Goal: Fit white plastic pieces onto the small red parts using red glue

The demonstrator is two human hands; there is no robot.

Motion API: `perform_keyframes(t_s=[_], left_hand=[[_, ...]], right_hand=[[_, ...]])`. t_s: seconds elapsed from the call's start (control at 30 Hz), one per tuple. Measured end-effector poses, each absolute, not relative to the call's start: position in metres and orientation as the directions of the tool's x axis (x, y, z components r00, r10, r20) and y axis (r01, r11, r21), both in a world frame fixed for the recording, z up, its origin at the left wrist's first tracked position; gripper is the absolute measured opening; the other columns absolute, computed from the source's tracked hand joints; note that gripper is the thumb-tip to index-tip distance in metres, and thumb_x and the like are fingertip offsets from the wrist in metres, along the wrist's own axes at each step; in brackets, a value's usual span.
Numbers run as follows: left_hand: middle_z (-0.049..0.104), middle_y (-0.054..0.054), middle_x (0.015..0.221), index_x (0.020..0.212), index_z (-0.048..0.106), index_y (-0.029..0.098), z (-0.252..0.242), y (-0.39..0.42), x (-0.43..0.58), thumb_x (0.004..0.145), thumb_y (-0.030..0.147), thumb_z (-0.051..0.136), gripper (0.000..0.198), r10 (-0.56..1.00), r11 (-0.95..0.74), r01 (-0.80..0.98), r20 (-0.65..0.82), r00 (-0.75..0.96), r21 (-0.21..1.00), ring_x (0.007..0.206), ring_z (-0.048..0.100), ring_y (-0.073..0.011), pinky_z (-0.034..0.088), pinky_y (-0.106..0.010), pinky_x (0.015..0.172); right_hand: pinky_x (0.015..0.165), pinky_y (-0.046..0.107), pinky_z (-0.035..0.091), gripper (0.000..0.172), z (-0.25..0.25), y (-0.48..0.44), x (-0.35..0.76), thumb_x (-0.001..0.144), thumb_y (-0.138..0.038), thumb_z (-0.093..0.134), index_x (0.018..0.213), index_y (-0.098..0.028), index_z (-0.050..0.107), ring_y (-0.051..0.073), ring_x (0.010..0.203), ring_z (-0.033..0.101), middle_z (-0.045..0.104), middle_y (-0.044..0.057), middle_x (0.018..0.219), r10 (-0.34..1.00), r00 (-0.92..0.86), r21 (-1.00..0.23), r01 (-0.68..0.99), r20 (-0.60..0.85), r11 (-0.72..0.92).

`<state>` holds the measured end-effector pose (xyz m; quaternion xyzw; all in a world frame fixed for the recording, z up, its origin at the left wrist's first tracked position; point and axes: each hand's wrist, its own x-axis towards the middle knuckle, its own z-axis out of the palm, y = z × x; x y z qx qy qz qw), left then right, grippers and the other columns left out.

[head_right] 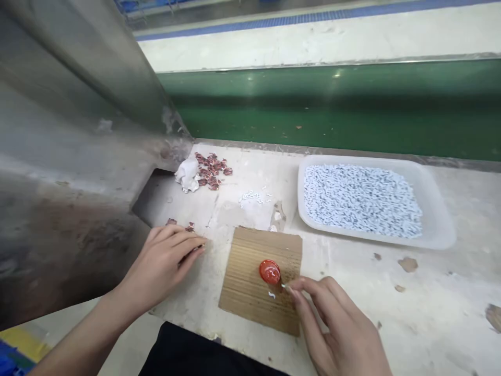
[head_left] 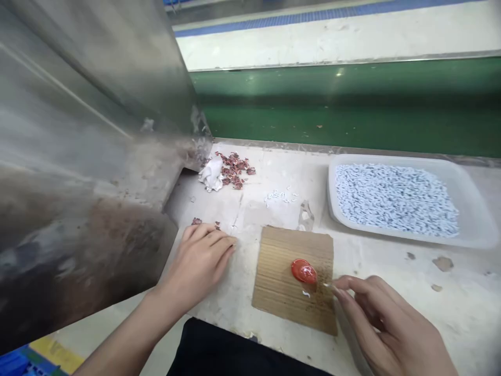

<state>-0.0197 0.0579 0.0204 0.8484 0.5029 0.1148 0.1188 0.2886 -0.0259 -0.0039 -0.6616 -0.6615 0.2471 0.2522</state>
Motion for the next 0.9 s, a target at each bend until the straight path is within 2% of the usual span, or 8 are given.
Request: perform_keyframes(t_s=[0.1,0.17,0.23,0.4,0.6,0.7,0.8,0.9], left_hand=[[0.082,-0.007,0.105,0.118,0.076,0.020,0.023,0.057,-0.013,0.105,0.014,0.058,0.023,0.901,-0.434,0.765,0.204,0.384,0.476,0.099,0.070,-0.0248,0.053,-0.041,0.088],[0.081,-0.005,0.100,0.112,0.078,0.021,0.023,0.056,-0.007,0.103,0.014,0.064,0.018,0.926,-0.377,0.676,0.246,0.286,0.633,0.088,0.073,-0.0195,0.058,-0.032,0.079],[0.081,-0.003,0.094,0.103,0.080,0.022,0.021,0.056,-0.002,0.097,0.016,0.074,0.010,0.942,-0.335,0.620,0.241,0.233,0.709,0.079,0.075,-0.0162,0.059,-0.026,0.070],[0.083,0.000,0.083,0.094,0.084,0.023,0.018,0.059,-0.009,0.087,0.023,0.087,0.008,0.956,-0.291,0.664,0.230,0.181,0.688,0.069,0.076,-0.0166,0.063,-0.027,0.065],[0.086,-0.001,0.090,0.100,0.086,0.024,0.030,0.052,-0.027,0.090,0.020,0.082,0.012,0.977,-0.212,0.670,0.147,0.152,0.712,0.072,0.081,-0.0189,0.067,-0.026,0.062],[0.087,-0.001,0.088,0.103,0.086,0.023,0.032,0.041,-0.021,0.086,0.013,0.084,0.020,0.972,-0.226,0.603,0.140,0.187,0.765,0.069,0.081,-0.0169,0.067,-0.022,0.064],[0.086,0.001,0.079,0.093,0.086,0.023,0.032,0.033,-0.011,0.076,0.008,0.090,0.022,0.984,-0.177,0.513,0.154,0.088,0.840,0.061,0.079,-0.0154,0.066,-0.019,0.060],[0.086,0.000,0.078,0.084,0.087,0.024,0.034,0.032,-0.006,0.072,0.005,0.092,0.023,0.996,-0.068,0.306,0.045,0.083,0.950,0.065,0.081,-0.0180,0.067,-0.019,0.059]], right_hand=[[0.061,0.023,0.046,0.029,-0.001,-0.016,0.285,0.116,-0.043,0.042,0.110,-0.025,0.064,0.011,0.069,0.064,0.064,0.001,0.094,0.992,-0.120,-0.576,0.810,0.026,0.113],[0.060,0.025,0.044,0.030,-0.002,-0.013,0.284,0.116,-0.044,0.042,0.110,-0.026,0.065,0.012,0.071,0.067,0.065,0.000,0.094,0.989,-0.149,-0.545,0.828,0.018,0.134],[0.060,0.025,0.043,0.031,-0.003,-0.011,0.285,0.115,-0.046,0.042,0.111,-0.026,0.065,0.014,0.070,0.067,0.065,0.000,0.092,0.987,-0.159,-0.527,0.838,0.017,0.144],[0.058,0.023,0.048,0.034,-0.001,-0.006,0.292,0.115,-0.046,0.042,0.110,-0.024,0.067,0.013,0.067,0.069,0.068,0.002,0.091,0.975,-0.217,-0.499,0.841,0.040,0.208],[0.051,0.018,0.050,0.030,-0.010,0.000,0.307,0.114,-0.045,0.045,0.108,-0.024,0.066,0.009,0.062,0.071,0.070,0.000,0.090,0.945,-0.294,-0.397,0.858,0.142,0.327],[0.049,0.018,0.050,0.026,-0.012,0.001,0.308,0.113,-0.044,0.046,0.112,-0.025,0.064,0.010,0.062,0.072,0.069,-0.001,0.090,0.937,-0.331,-0.369,0.862,0.112,0.348],[0.048,0.017,0.050,0.026,-0.011,0.002,0.306,0.113,-0.042,0.046,0.112,-0.024,0.064,0.010,0.060,0.071,0.069,0.000,0.088,0.929,-0.348,-0.350,0.861,0.125,0.369],[0.044,0.017,0.048,0.029,-0.011,0.003,0.304,0.113,-0.044,0.044,0.109,-0.023,0.064,0.010,0.055,0.070,0.069,0.000,0.086,0.930,-0.333,-0.341,0.866,0.156,0.367]])
